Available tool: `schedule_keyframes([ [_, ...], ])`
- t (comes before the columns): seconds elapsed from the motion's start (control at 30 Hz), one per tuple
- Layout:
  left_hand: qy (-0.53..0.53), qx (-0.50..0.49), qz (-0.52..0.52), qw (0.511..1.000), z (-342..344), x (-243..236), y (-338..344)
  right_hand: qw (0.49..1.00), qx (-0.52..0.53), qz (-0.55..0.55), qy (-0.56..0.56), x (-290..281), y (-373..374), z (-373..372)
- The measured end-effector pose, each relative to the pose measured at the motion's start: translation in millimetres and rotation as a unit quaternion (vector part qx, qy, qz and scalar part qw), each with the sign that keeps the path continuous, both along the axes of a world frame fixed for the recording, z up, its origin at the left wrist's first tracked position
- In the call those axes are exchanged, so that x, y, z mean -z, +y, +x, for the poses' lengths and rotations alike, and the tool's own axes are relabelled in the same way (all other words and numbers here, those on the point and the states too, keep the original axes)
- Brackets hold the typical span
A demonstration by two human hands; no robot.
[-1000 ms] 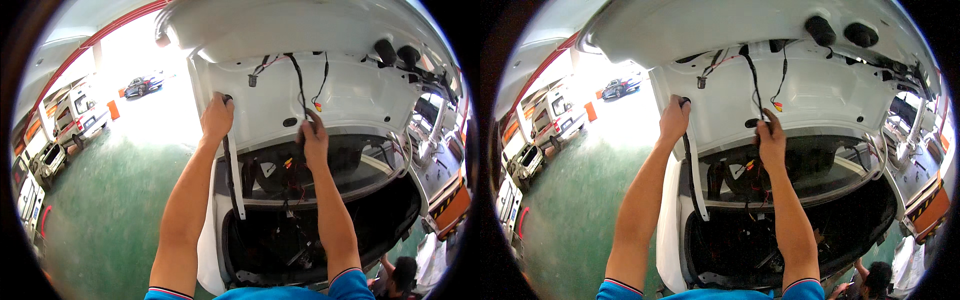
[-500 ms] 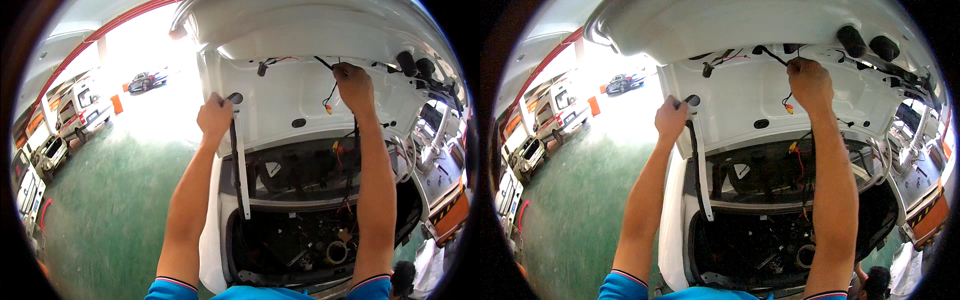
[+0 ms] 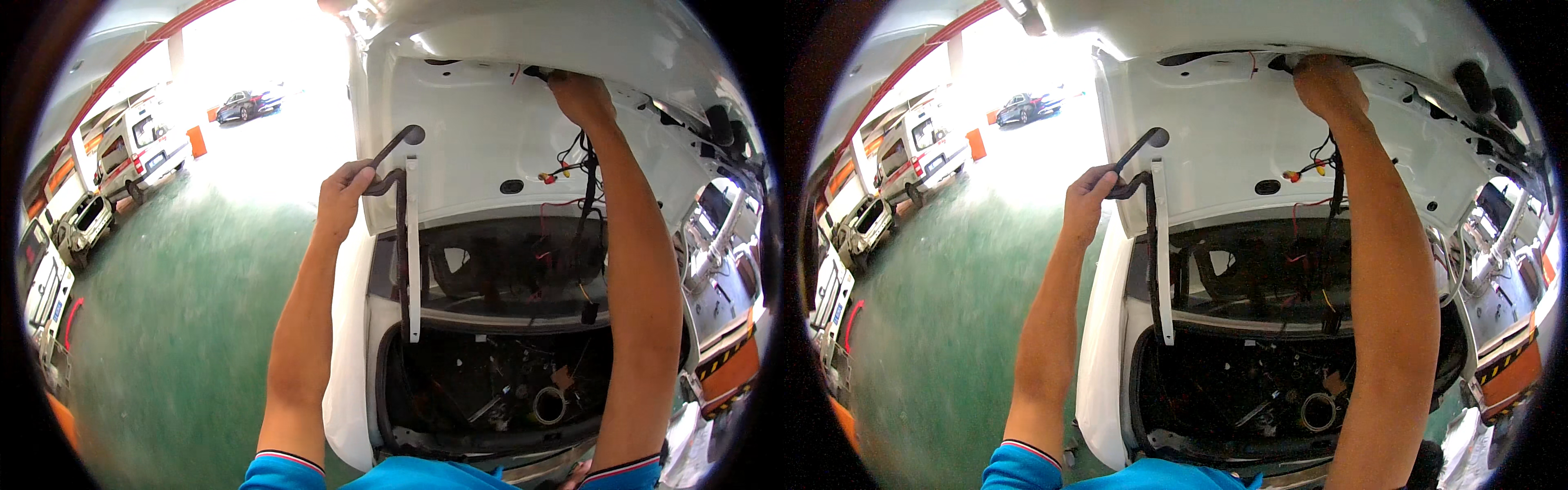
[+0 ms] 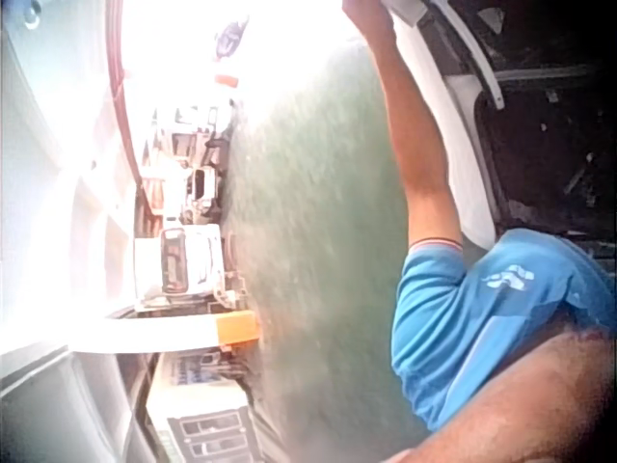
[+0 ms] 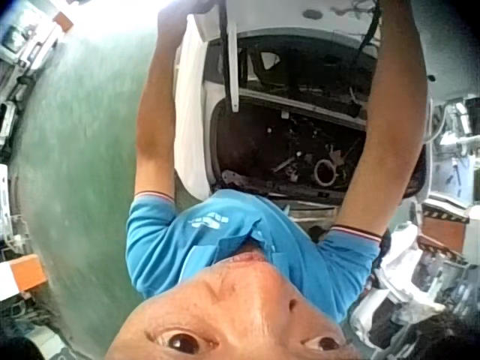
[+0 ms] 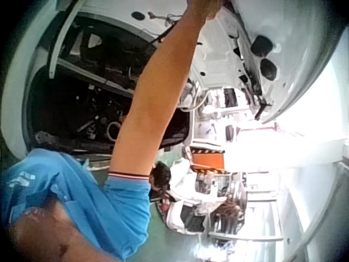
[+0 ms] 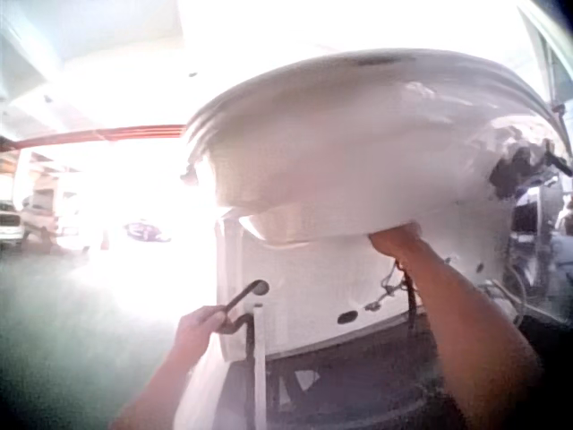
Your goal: The person works on the underside of an open car trunk lid, using a screwdriver to remove and reinstall fasteners and clips. They handle wiring and small parts, occasionally reaching into the trunk to retrieve tools or components.
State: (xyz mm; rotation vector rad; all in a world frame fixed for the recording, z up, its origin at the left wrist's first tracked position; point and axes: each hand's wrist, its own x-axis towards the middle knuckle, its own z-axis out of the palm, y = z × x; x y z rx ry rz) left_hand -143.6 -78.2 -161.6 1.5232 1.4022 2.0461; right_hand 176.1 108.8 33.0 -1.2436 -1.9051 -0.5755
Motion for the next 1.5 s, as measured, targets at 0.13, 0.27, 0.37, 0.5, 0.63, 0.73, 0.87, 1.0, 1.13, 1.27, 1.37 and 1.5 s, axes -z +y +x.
schedule_keyframes([
  [0.13,-0.04,0.03,0.014,0.999,-10,-1,-3,0.998,-0.064,0.027,-0.008,10,-26,-5],
  [0.27,0.113,-0.079,-0.056,0.989,-4,-27,-4,0.992,-0.103,0.065,0.011,18,-35,0],
  [0.37,0.226,-0.224,-0.172,0.932,27,-56,-16,0.977,-0.146,-0.013,0.155,21,-35,-6],
  [0.5,0.427,-0.446,0.158,0.77,46,-60,9,0.967,-0.165,-0.092,0.172,14,-50,-12],
  [0.63,0.31,-0.183,0.273,0.892,123,-105,31,0.966,-0.17,-0.096,0.168,22,-48,-7],
  [0.73,0.298,-0.223,0.288,0.882,151,-137,61,0.975,-0.185,-0.027,0.118,25,-39,-4],
  [0.87,0.277,-0.177,0.342,0.88,160,-160,85,0.967,-0.199,-0.074,0.139,22,-49,-6],
  [1.0,0.311,-0.23,0.381,0.84,156,-168,98,0.951,-0.228,-0.102,0.181,26,-53,-6],
  [1.13,0.329,-0.213,0.413,0.822,150,-166,100,0.954,-0.223,-0.111,0.168,29,-45,2],
  [1.27,0.379,-0.3,0.376,0.791,128,-165,100,0.952,-0.224,-0.113,0.175,32,-46,1],
  [1.37,0.394,-0.33,0.291,0.807,128,-163,101,0.952,-0.216,-0.122,0.179,32,-44,4],
  [1.5,0.385,-0.296,0.336,0.807,131,-159,99,0.954,-0.214,-0.127,0.168,35,-49,8],
])
